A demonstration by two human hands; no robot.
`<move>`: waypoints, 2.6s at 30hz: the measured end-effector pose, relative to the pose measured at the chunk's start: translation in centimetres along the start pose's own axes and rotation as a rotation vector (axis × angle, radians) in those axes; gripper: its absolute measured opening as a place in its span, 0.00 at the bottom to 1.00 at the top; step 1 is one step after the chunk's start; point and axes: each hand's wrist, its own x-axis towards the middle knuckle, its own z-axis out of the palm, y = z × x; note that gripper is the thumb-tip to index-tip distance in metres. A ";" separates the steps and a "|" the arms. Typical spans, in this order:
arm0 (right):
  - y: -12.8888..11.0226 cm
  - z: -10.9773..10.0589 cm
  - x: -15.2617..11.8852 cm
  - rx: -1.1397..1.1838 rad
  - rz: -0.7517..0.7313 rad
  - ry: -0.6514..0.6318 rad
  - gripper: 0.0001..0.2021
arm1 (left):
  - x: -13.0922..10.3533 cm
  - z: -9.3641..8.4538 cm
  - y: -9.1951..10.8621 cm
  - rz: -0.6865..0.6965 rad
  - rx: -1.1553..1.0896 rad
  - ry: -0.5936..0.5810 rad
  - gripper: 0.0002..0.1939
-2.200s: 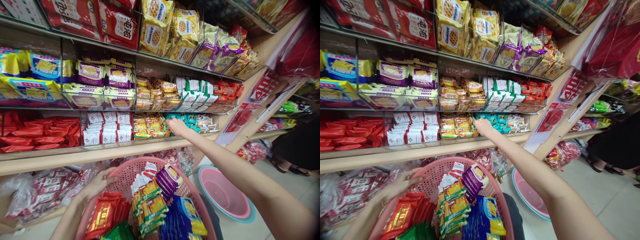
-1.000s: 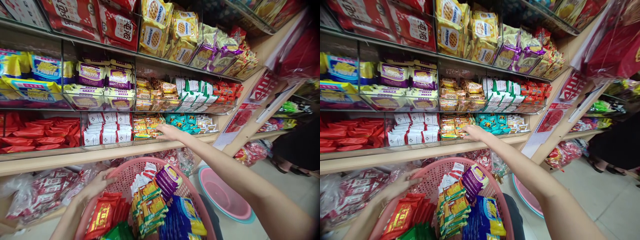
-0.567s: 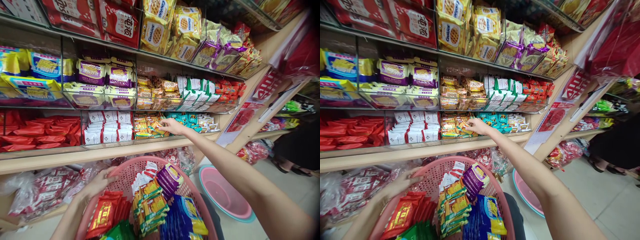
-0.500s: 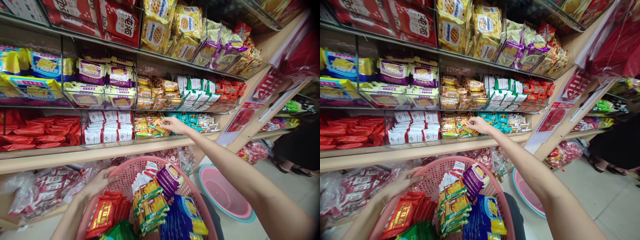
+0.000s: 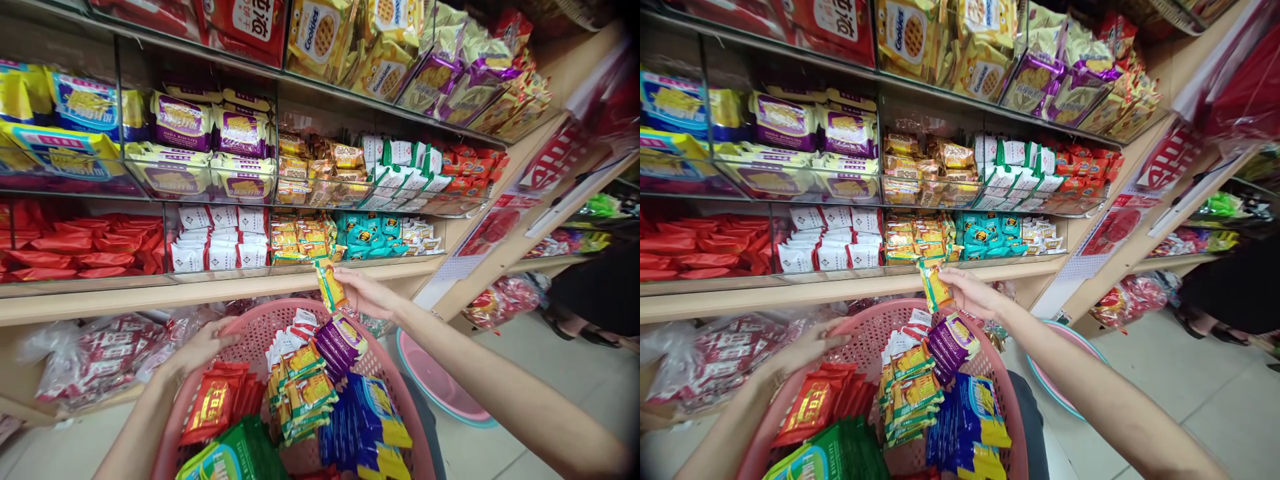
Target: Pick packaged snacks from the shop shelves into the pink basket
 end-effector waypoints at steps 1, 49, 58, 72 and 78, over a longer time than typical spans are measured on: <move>0.7 0.4 -0.2 0.034 0.035 -0.014 0.10 | 0.0 0.0 0.1 0.004 -0.006 -0.001 0.32; 7.5 4.0 -2.0 -1.662 -0.111 -0.276 0.28 | -0.5 0.2 0.8 -0.036 -0.003 0.059 0.35; 7.7 4.0 -2.2 -1.789 -0.210 -0.298 0.21 | -0.2 0.0 0.1 -0.075 0.006 0.030 0.35; 5.5 3.5 -5.5 -1.580 -0.402 -0.074 0.26 | -0.7 0.3 1.3 -0.041 0.024 0.035 0.32; 9.9 -3.2 -12.9 -1.250 -0.295 0.773 0.22 | -1.1 0.0 1.3 -0.024 0.076 0.073 0.29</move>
